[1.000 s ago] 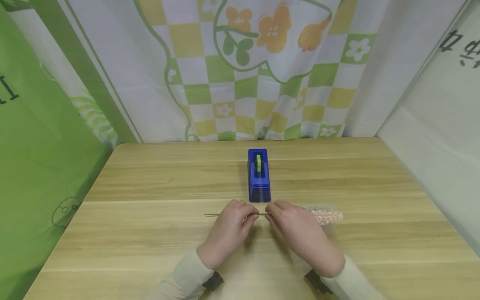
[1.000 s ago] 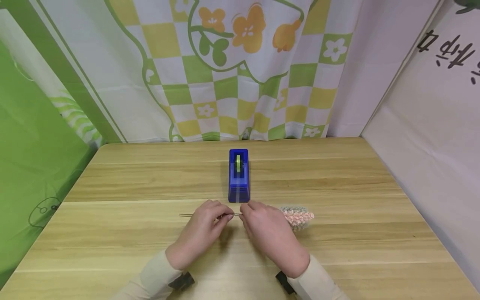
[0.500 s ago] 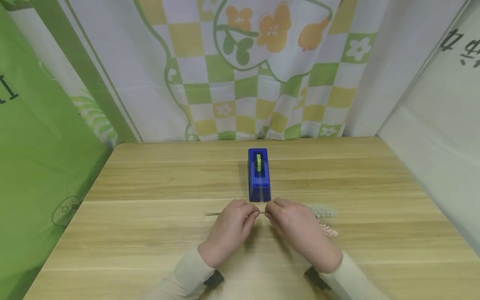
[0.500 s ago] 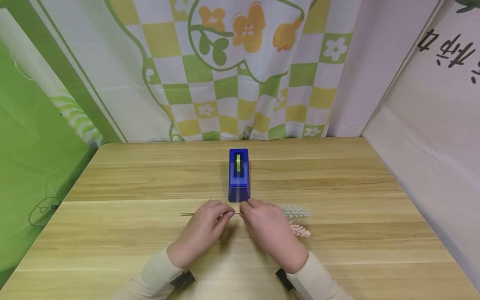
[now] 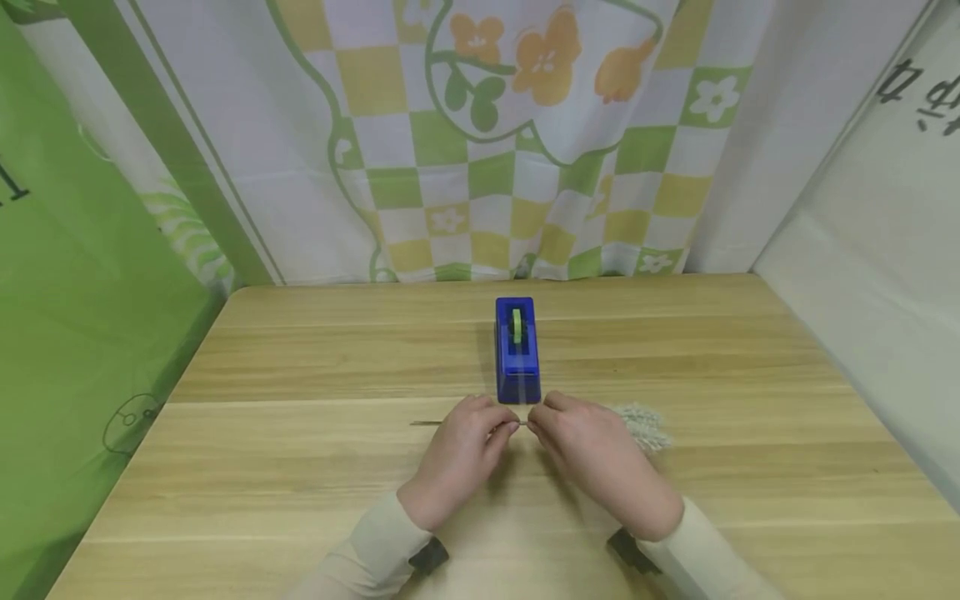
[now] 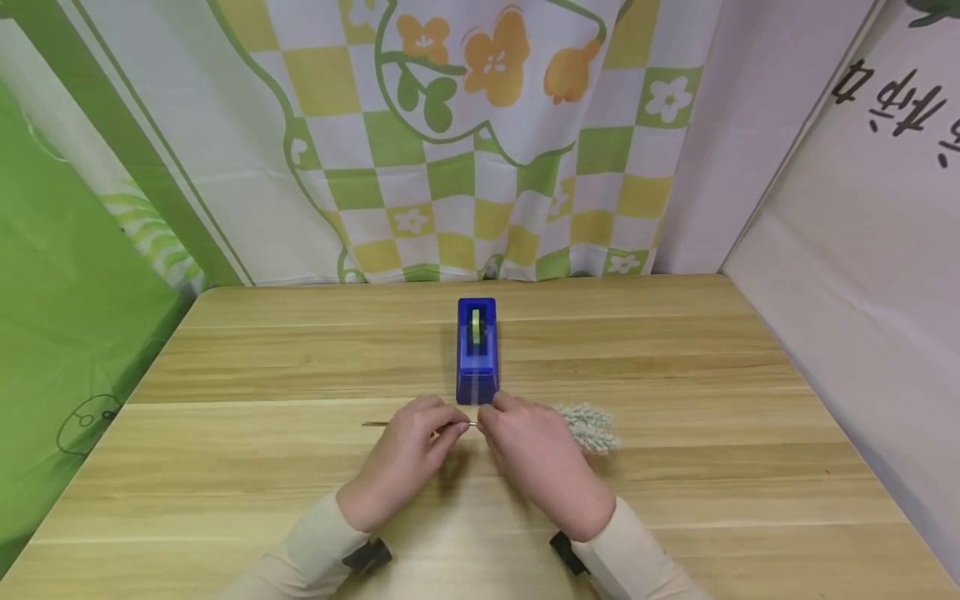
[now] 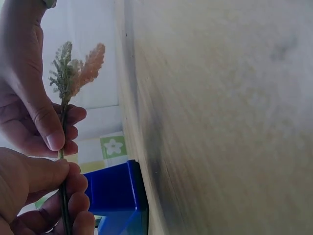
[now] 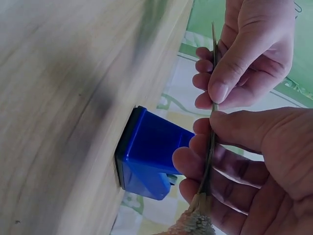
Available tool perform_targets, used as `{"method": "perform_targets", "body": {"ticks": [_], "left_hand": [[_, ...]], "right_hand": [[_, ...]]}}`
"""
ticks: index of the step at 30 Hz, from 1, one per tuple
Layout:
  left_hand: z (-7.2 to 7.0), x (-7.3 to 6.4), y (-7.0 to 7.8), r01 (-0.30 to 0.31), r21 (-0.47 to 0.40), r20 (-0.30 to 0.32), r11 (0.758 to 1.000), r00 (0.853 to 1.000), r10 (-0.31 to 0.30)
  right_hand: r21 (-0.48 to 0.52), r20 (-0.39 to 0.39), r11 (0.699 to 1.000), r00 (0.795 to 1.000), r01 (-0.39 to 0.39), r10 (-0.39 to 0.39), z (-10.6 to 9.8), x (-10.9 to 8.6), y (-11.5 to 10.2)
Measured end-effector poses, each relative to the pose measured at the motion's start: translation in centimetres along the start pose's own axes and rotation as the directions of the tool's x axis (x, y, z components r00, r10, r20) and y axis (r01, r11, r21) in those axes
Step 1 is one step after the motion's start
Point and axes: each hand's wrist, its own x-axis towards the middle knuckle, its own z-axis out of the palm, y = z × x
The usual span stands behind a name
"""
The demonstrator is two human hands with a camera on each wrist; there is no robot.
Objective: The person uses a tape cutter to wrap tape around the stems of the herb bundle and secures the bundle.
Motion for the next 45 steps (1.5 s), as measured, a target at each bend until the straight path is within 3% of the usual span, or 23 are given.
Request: {"method": "perform_targets", "body": {"ticks": [9,27,35,45], "left_hand": [[0.0,0.2,0.0,0.036,0.010,0.047,0.999,0.998,-0.037],[0.3,0.8,-0.4,0.021,-0.023,0.015,1.000,1.000,-0.021],[0.5,1.0,-0.5,0.035,0.014,0.050,0.999,0.998,-0.035],[0.5,1.2,-0.6,0.022,-0.036,0.000,0.999,1.000,-0.022]], "right_hand": [[0.051,0.012,0.999,1.000,-0.021,0.020,0.3,0.4,0.2],[0.084,0.091,0.994,0.994,-0.065,0.057,-0.1,0.9,0.3],[0.103,0.082,0.992,0.994,-0.076,0.068,0.2,1.1,0.6],[0.102,0.069,0.992,0.995,-0.077,0.070,0.2,1.2,0.6]]}}
